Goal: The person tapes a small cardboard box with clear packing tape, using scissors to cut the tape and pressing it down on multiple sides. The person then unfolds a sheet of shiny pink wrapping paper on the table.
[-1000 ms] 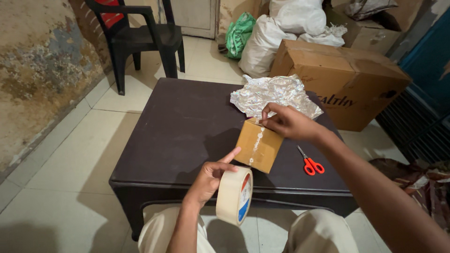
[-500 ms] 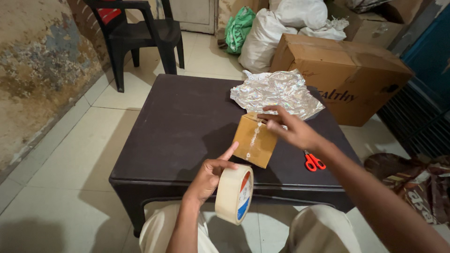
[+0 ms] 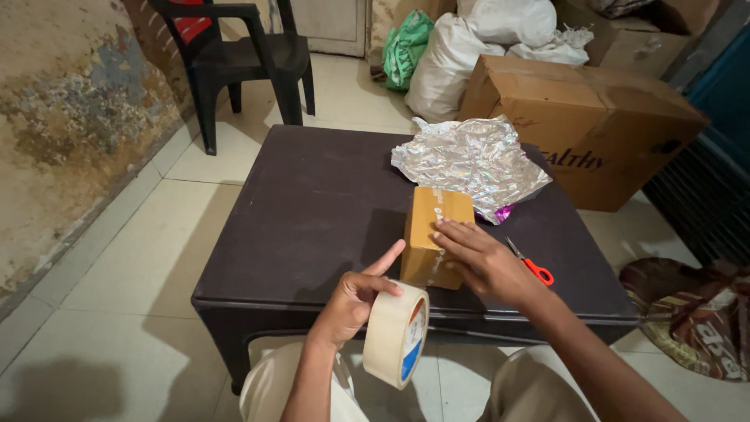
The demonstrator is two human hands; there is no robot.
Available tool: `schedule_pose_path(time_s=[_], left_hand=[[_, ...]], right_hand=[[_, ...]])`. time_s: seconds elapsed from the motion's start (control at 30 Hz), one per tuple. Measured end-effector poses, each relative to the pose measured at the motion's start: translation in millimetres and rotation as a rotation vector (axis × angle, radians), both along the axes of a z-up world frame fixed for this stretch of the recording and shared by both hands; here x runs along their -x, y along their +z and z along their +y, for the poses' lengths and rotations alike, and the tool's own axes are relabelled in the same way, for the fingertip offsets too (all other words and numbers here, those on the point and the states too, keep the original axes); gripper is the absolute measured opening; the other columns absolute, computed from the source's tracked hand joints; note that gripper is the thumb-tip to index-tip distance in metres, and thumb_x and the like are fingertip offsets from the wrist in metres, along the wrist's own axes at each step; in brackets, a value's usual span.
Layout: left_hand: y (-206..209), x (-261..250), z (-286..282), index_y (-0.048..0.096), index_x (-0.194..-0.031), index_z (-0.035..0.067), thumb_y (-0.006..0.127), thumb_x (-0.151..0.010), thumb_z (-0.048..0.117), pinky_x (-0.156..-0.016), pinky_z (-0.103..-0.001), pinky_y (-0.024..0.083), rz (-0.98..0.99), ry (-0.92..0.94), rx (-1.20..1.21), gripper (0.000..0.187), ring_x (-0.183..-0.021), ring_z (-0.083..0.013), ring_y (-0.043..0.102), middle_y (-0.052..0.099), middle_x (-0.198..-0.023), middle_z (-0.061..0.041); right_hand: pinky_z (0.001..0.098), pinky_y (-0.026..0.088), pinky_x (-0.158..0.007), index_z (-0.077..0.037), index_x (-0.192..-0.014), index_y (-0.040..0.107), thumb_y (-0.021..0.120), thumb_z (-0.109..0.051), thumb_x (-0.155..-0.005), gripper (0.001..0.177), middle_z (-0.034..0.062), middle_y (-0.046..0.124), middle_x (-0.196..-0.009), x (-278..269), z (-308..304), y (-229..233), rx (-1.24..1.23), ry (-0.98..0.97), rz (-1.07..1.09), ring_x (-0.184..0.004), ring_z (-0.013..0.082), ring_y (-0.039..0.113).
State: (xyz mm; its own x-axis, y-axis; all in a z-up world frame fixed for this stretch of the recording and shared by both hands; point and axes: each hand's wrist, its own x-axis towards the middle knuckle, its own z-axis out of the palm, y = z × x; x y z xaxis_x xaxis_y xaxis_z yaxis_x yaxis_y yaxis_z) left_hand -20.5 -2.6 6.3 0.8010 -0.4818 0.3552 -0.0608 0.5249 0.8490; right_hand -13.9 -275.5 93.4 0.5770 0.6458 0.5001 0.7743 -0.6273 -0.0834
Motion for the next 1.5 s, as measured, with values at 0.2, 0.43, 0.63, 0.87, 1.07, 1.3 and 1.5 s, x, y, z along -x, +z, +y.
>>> schedule_pose_path(time_s=[0.2,0.43,0.63,0.87,1.07,1.3,1.5], left_hand=[[0.1,0.0,-8.6,0.081,-0.098,0.002,0.064,-0.075,-0.022,-0.091,-0.029,0.055,-0.027,-0.035,0.034,0.038,-0.107,-0.0163,0.070,0.036,-0.170,-0.014],[6.7,10.7,-22.9,0.083,-0.098,0.008,0.070,-0.075,-0.018,-0.083,-0.026,0.052,-0.114,0.069,-0.153,0.037,-0.095,-0.0049,0.063,0.048,-0.164,-0.013],[23.2,30.0,-27.8,0.084,-0.095,0.016,0.078,-0.076,-0.013,-0.086,-0.026,0.054,-0.248,0.240,-0.270,0.035,-0.080,-0.0057,0.063,0.056,-0.152,-0.006],[24.6,39.7,-35.5,0.084,-0.092,0.014,0.071,-0.073,-0.015,-0.078,-0.024,0.053,-0.255,0.281,-0.321,0.037,-0.071,-0.0060,0.052,0.063,-0.142,-0.002],[20.7,40.5,-61.1,0.080,-0.100,0.004,0.062,-0.077,-0.018,-0.079,-0.023,0.052,-0.208,0.266,-0.233,0.036,-0.100,-0.0102,0.070,0.074,-0.112,-0.005],[32.0,39.0,-83.5,0.076,-0.106,0.001,0.057,-0.067,-0.017,-0.080,-0.026,0.056,-0.218,0.304,-0.289,0.047,-0.099,-0.0165,0.071,0.072,-0.109,-0.007],[43.7,44.6,-80.8,0.074,-0.106,0.002,0.076,-0.061,-0.006,-0.091,-0.038,0.053,-0.621,0.518,-0.422,0.045,-0.109,-0.0339,0.068,0.067,-0.119,-0.018]], right_hand=[[0.0372,0.053,-0.090,-0.004,-0.121,0.071,0.072,-0.017,-0.088,0.035,0.0156,0.071,-0.114,35.5,23.5,0.8,-0.441,-0.323,0.028,-0.101,0.0285,0.066],[0.0302,0.045,-0.057,0.001,-0.085,0.084,0.074,-0.039,-0.090,0.041,0.0059,0.070,-0.066,38.1,38.7,6.4,-0.543,-0.602,1.058,-0.060,0.0118,0.057],[0.0288,0.046,-0.055,0.002,-0.079,0.083,0.083,-0.023,-0.080,0.024,0.0044,0.072,-0.065,43.9,36.0,1.3,-0.548,-0.495,1.038,-0.058,0.0100,0.058],[0.0291,0.051,-0.060,0.000,-0.081,0.080,0.079,-0.016,-0.083,0.016,0.0052,0.076,-0.071,50.4,37.0,-0.2,-0.589,-0.407,0.906,-0.063,0.0101,0.066],[0.0398,0.055,-0.064,-0.006,-0.083,0.076,0.077,-0.011,-0.076,0.008,0.0069,0.075,-0.083,72.8,46.8,18.2,-0.370,-0.489,0.255,-0.073,0.0288,0.073],[0.0411,0.053,-0.063,-0.006,-0.086,0.072,0.075,-0.012,-0.081,0.008,0.0063,0.072,-0.088,72.9,35.6,20.0,-0.370,-0.555,0.114,-0.074,0.0315,0.071],[0.0358,0.052,-0.061,0.000,-0.088,0.069,0.077,-0.011,-0.082,0.014,0.0114,0.070,-0.082,58.2,22.6,15.1,-0.486,-0.501,0.345,-0.071,0.0265,0.070]])
